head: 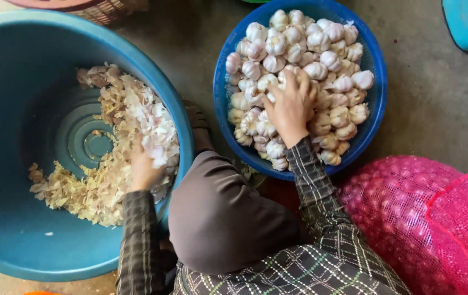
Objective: The person is peeling garlic bulbs by hand, breaking them into cloves and removing the outer skin.
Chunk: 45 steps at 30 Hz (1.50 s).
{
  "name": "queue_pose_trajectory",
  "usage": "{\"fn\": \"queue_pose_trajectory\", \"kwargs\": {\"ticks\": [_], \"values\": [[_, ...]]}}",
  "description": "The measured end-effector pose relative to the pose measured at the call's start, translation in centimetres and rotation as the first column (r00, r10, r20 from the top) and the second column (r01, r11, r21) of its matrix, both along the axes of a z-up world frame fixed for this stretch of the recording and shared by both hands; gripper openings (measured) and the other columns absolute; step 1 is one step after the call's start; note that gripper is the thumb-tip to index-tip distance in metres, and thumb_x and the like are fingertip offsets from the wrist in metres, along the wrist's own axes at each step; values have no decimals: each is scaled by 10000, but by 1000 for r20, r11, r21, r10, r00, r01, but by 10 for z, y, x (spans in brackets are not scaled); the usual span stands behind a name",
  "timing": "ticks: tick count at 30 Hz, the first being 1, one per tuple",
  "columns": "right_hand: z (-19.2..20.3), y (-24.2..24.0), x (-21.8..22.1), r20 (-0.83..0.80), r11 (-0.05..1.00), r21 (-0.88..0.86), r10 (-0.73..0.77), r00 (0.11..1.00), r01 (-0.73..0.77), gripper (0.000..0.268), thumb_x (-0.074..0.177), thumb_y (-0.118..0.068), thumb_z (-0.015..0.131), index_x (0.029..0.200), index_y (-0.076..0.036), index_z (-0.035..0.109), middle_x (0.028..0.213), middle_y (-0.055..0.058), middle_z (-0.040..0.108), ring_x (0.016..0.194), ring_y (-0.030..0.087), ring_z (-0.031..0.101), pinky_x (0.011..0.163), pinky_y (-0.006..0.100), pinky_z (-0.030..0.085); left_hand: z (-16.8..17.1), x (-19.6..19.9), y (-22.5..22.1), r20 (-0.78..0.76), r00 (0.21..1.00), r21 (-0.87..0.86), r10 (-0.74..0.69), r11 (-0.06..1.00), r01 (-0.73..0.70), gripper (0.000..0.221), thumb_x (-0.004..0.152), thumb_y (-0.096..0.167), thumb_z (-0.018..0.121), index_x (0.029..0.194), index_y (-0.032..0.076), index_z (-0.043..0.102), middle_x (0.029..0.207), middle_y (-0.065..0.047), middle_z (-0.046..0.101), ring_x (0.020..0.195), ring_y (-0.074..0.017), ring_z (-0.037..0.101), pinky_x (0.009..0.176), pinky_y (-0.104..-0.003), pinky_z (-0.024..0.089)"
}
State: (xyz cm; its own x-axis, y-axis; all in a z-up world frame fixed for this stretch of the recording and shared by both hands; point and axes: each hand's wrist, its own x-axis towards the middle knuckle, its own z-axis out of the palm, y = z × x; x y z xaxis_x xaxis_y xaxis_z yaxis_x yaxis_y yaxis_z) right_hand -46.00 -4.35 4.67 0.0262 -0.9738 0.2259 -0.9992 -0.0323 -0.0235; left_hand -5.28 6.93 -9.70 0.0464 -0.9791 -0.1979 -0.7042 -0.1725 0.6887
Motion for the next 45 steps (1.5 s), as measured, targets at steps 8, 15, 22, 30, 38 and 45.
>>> {"fn": "queue_pose_trajectory", "kwargs": {"ticks": [8, 15, 22, 30, 38, 45], "values": [[-1, 16, -9, 20, 973, -98, 214, 977, -211, 152, 835, -341, 885, 928, -234, 830, 1357, 154, 633, 1314, 452, 476, 1037, 635, 344, -54, 66, 10, 589, 732, 545, -343, 837, -46, 803, 746, 365, 850, 1478, 358, 520, 1599, -44, 345, 1379, -428, 399, 882, -687, 541], [-6, -22, 5, 236, 968, -137, 238, 942, -210, 377, 940, -256, 841, 1288, -119, 795, 1492, 256, 516, 1391, 512, 373, 1095, 650, 241, -92, 221, 56, 694, 701, 511, -161, 797, -323, 293, 803, 401, 748, 1096, 401, 729, 1120, 42, 755, 1045, -354, 740, 782, -630, 547], [57, -55, 226, 793, 705, -211, 529, 302, -678, 209, 986, -117, 704, 1188, -109, 755, 1350, 143, 613, 1338, 350, 547, 1150, 492, 379, -32, 99, -70, 642, 762, 45, -84, 996, 73, 305, 811, 203, 747, 1106, 127, 744, 1049, -142, 697, 841, -340, 749, 662, -475, 617], [-56, -40, 314, 916, 463, 64, 325, 237, -884, 247, 951, -189, 713, 1197, -181, 734, 1155, 117, 716, 1076, 358, 710, 918, 451, 571, -14, 43, -66, 72, 964, 62, 254, 964, -259, 307, 816, 420, 722, 914, 138, 793, 824, -115, 752, 935, -347, 735, 793, -437, 596], [-49, -41, 307, 944, 422, 235, 117, 310, -876, 419, 888, -241, 834, 1288, -226, 711, 1139, 52, 674, 935, 223, 753, 784, 302, 618, 57, 27, -55, -727, 21, 528, 686, 578, -622, 456, 1003, 567, 559, 1028, 123, 663, 781, 0, 667, 615, -102, 688, 502, -246, 604], [-45, -40, 303, 938, 311, 285, -286, 196, -907, 455, 991, -180, 727, 1426, -121, 605, 1158, 86, 670, 925, 115, 708, 806, 275, 625, 52, 30, -52, -794, 280, 278, 539, 732, -622, 458, 1060, 536, 447, 999, 141, 670, 712, 22, 633, 600, -69, 657, 480, -219, 575]]}}
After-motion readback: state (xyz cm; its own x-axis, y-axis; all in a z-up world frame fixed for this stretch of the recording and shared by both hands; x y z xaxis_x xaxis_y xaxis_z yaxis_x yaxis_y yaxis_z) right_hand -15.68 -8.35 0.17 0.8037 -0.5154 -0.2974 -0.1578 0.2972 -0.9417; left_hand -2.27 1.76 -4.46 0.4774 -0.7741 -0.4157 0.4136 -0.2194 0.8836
